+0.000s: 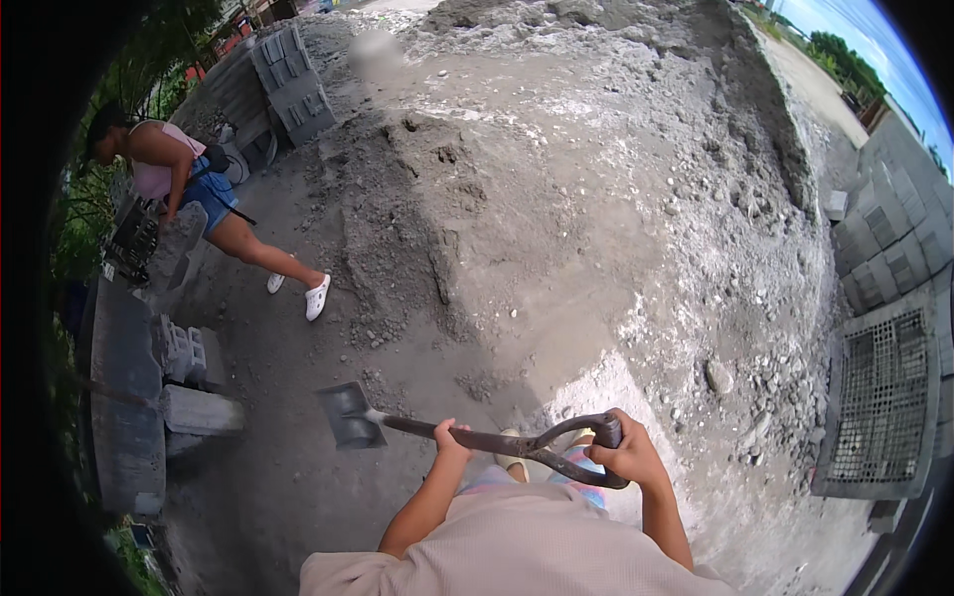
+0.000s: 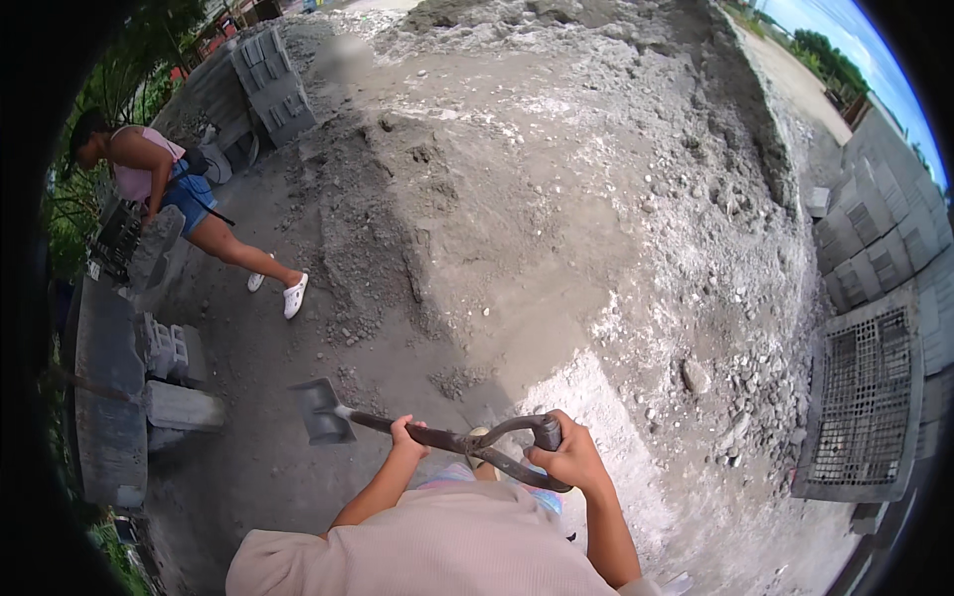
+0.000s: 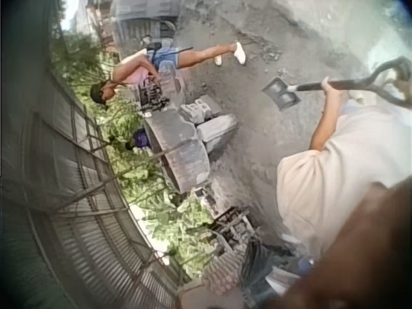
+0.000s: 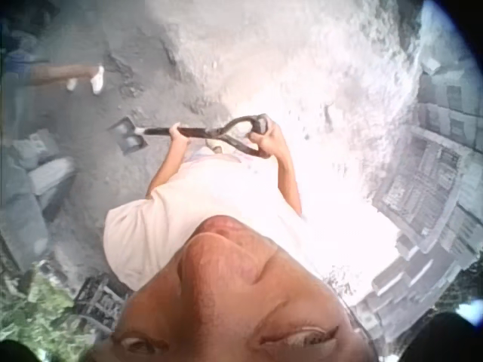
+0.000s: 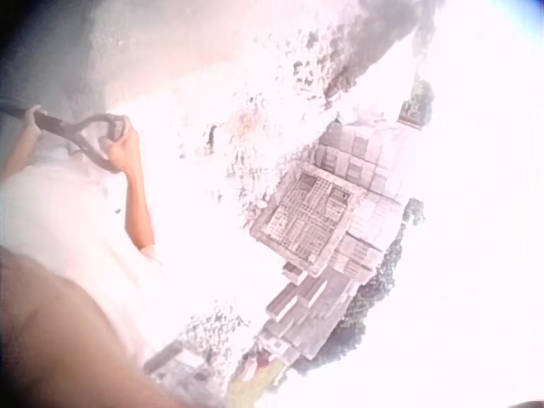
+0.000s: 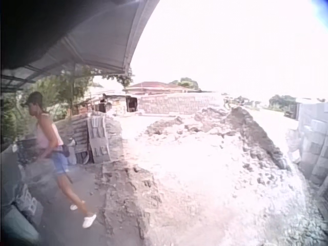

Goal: The person uses a shovel to scoop and move sand at a construction site. They repeatedly lift and pour sand near a cement mixer while another person works nearby.

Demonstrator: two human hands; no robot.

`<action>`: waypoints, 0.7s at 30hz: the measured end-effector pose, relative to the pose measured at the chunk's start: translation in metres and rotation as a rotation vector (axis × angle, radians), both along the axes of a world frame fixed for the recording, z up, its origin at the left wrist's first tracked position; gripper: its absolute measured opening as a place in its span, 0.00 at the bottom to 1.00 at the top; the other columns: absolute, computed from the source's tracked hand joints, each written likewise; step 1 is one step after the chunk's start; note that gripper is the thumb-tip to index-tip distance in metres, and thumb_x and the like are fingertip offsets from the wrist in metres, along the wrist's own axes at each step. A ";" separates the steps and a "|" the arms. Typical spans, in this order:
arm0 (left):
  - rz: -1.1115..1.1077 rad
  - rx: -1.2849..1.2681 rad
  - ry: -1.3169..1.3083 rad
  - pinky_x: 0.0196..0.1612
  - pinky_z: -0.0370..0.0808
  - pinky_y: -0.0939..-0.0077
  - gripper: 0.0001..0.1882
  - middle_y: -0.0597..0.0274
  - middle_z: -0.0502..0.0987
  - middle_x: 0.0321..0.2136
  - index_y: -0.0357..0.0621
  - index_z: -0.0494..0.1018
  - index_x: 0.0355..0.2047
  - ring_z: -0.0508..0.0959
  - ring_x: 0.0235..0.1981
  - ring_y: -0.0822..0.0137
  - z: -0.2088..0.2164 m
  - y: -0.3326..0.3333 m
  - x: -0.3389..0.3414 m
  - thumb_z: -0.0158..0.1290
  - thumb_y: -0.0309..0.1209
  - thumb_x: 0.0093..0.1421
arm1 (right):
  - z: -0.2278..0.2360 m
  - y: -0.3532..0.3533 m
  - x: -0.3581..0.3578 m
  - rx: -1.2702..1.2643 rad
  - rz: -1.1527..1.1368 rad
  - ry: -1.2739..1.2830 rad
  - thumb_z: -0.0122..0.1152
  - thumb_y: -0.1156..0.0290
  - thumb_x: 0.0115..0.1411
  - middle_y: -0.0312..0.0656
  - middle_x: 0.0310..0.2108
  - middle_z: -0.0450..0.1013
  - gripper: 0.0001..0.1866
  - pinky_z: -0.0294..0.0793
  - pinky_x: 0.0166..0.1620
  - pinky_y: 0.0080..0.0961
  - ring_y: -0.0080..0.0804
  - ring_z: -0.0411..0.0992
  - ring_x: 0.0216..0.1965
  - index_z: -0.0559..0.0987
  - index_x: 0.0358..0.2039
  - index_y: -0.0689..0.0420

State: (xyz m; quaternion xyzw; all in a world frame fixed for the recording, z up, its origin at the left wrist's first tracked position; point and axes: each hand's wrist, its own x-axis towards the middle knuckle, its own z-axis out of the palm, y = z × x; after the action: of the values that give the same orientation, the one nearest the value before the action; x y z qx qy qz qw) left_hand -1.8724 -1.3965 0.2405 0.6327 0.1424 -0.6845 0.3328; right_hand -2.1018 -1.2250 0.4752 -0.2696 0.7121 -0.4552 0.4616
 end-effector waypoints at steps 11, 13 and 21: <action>0.076 0.093 -0.117 0.31 0.67 0.67 0.10 0.67 0.68 0.14 0.51 0.62 0.16 0.69 0.18 0.67 0.014 -0.007 -0.142 0.46 0.41 0.45 | 0.014 -0.047 -0.181 -0.120 0.256 0.203 0.62 0.71 0.37 0.36 0.17 0.66 0.15 0.63 0.25 0.22 0.24 0.63 0.20 0.73 0.28 0.60; 0.120 0.099 -0.120 0.32 0.67 0.66 0.11 0.67 0.68 0.15 0.50 0.63 0.17 0.69 0.19 0.66 0.013 -0.005 -0.167 0.46 0.41 0.46 | 0.023 -0.060 -0.213 -0.107 0.316 0.227 0.62 0.69 0.37 0.37 0.17 0.67 0.16 0.63 0.24 0.23 0.25 0.64 0.19 0.73 0.29 0.59; -0.143 -0.255 -0.420 0.37 0.67 0.61 0.14 0.69 0.70 0.18 0.51 0.66 0.17 0.70 0.25 0.64 0.015 0.024 -0.239 0.42 0.45 0.49 | 0.030 -0.099 -0.302 -0.280 0.560 0.300 0.60 0.68 0.37 0.42 0.18 0.70 0.17 0.66 0.25 0.27 0.35 0.69 0.20 0.74 0.31 0.58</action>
State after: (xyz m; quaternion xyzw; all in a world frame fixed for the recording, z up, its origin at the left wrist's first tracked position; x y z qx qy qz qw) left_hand -2.1113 -1.3725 0.2560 0.7223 -0.0622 -0.5725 0.3830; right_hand -2.4042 -1.3243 0.5047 -0.5794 0.6008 -0.3594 0.4173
